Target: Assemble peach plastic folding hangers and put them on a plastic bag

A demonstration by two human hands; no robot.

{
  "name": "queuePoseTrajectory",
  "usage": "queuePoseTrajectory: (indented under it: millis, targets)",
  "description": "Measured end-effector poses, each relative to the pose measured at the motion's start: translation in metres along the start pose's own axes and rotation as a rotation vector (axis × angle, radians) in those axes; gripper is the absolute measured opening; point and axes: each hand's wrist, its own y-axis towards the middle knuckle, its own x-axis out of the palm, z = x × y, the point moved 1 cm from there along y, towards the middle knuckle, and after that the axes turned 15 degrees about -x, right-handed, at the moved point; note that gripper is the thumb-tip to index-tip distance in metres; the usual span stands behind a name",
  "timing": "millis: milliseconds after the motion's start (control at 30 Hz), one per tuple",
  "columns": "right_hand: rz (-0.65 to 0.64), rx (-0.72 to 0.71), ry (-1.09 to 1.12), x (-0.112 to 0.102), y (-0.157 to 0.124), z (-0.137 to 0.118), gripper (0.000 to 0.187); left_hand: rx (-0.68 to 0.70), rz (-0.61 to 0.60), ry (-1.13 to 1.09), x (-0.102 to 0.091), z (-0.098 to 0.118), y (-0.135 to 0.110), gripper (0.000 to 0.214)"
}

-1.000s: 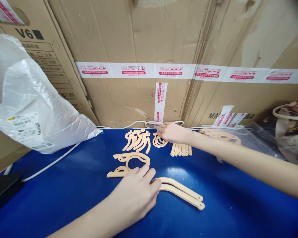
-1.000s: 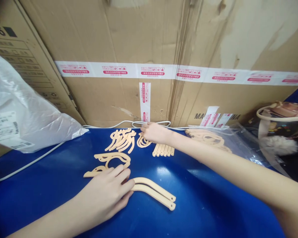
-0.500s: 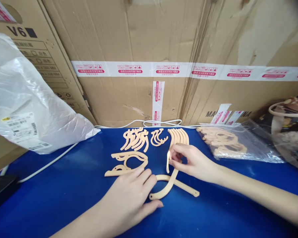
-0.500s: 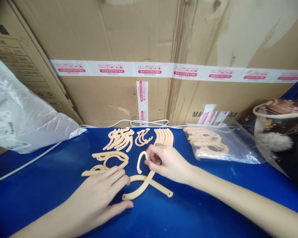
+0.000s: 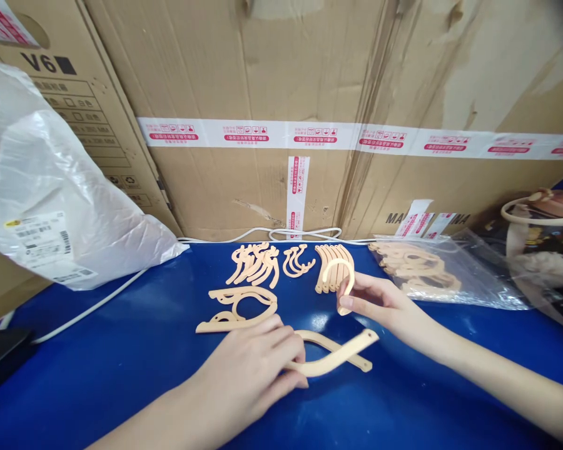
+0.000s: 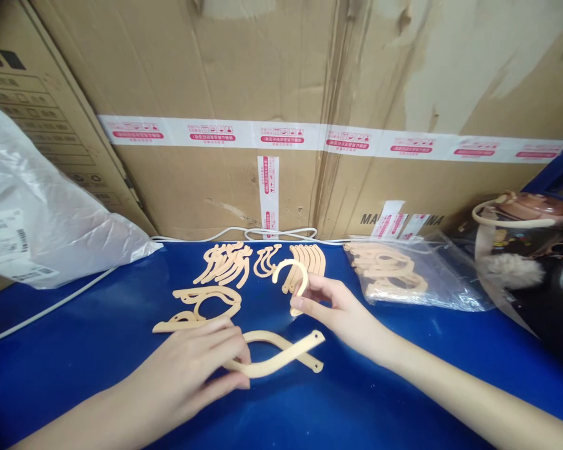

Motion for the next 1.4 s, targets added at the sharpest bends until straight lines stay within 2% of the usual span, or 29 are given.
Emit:
queuePoseTrajectory:
  millis: [100,233,367,467,600,733,800,933,1067,1200,1400]
  targets:
    - [-0.017,0.066,0.194,0.004,-0.001,0.002,0.026,-0.205,-0.08,-0.444,-0.011,-0.008,0.002,0.014]
    - [-0.087,0.085,0.25,0.015,0.0,0.008,0.026,-0.42,-0.175,-0.905,-0.013,-0.015,0.005,0.029]
    - [-0.131,0.076,0.247,0.027,0.003,0.012,0.028,-0.553,-0.227,-1.156,-0.007,-0.013,0.007,0.033]
    - [-0.139,0.077,0.295,0.035,0.006,0.015,0.029,-0.58,-0.207,-1.21,-0.004,-0.009,0.01,0.032]
    - [-0.099,0.101,0.352,0.041,0.006,0.021,0.029,-0.585,-0.201,-1.169,-0.001,-0.008,0.014,0.033]
    - [-0.062,0.179,0.455,0.039,0.007,0.026,0.033,-0.519,-0.209,-1.049,0.001,-0.009,0.017,0.04]
    - [-0.003,0.191,0.46,0.036,0.01,0.026,0.034,-0.51,-0.147,-0.894,0.003,-0.008,0.017,0.041]
    - [0.118,0.183,0.489,0.03,0.019,0.019,0.026,-0.478,0.001,-0.416,0.007,-0.007,0.012,0.034]
    - [0.116,0.209,0.603,0.031,0.022,0.015,0.021,-0.265,0.108,-0.142,0.014,-0.01,0.005,0.025]
    - [0.123,0.224,0.717,0.035,0.02,0.016,0.031,-0.126,0.225,-0.053,0.019,-0.012,0.003,0.025]
    - [0.094,0.242,0.791,0.037,0.02,0.017,0.041,-0.027,0.264,-0.02,0.023,-0.01,0.005,0.026]
